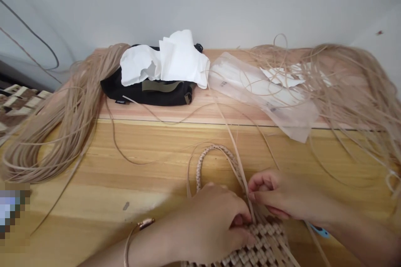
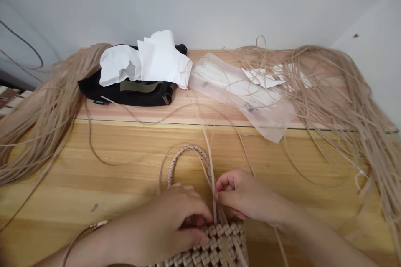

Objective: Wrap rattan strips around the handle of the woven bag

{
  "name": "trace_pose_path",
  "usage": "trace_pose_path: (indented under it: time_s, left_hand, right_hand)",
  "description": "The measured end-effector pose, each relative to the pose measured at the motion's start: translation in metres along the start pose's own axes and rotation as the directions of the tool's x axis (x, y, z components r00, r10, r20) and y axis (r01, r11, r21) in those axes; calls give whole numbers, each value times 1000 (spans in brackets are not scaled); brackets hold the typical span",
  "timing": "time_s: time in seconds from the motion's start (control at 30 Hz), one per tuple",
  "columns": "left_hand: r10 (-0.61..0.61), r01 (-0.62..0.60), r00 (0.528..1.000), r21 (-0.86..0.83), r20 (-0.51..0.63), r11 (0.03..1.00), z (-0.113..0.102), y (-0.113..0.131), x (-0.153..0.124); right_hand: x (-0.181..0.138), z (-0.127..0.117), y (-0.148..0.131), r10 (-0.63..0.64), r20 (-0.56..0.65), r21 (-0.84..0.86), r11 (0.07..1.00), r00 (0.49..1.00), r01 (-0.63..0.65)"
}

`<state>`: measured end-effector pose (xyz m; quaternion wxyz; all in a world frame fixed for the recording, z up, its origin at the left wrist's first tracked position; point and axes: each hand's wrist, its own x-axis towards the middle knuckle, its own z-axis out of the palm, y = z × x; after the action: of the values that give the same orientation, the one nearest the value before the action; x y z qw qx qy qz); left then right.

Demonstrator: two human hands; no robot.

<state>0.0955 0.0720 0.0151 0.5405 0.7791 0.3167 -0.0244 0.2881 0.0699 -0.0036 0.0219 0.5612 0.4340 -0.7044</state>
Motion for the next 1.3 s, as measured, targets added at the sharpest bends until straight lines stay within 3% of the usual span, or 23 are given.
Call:
trace_pose_path:
  time_s: [0.37,0.57,1.3]
  left_hand:
    - [-50,61,995,-130,87,990,0,9,-3]
    - [-53,61,996,-134,65,989,-2,13,-4]
    - [-53,84,993,-324,103,942,5,11,-7]
  right_hand:
    - [-7,4,-2,125,67,114,985,990,-132]
    - [-9,7,0,130,123,134,980,984,-146]
    - [-13,10,5,152,129,99,981,980,-165]
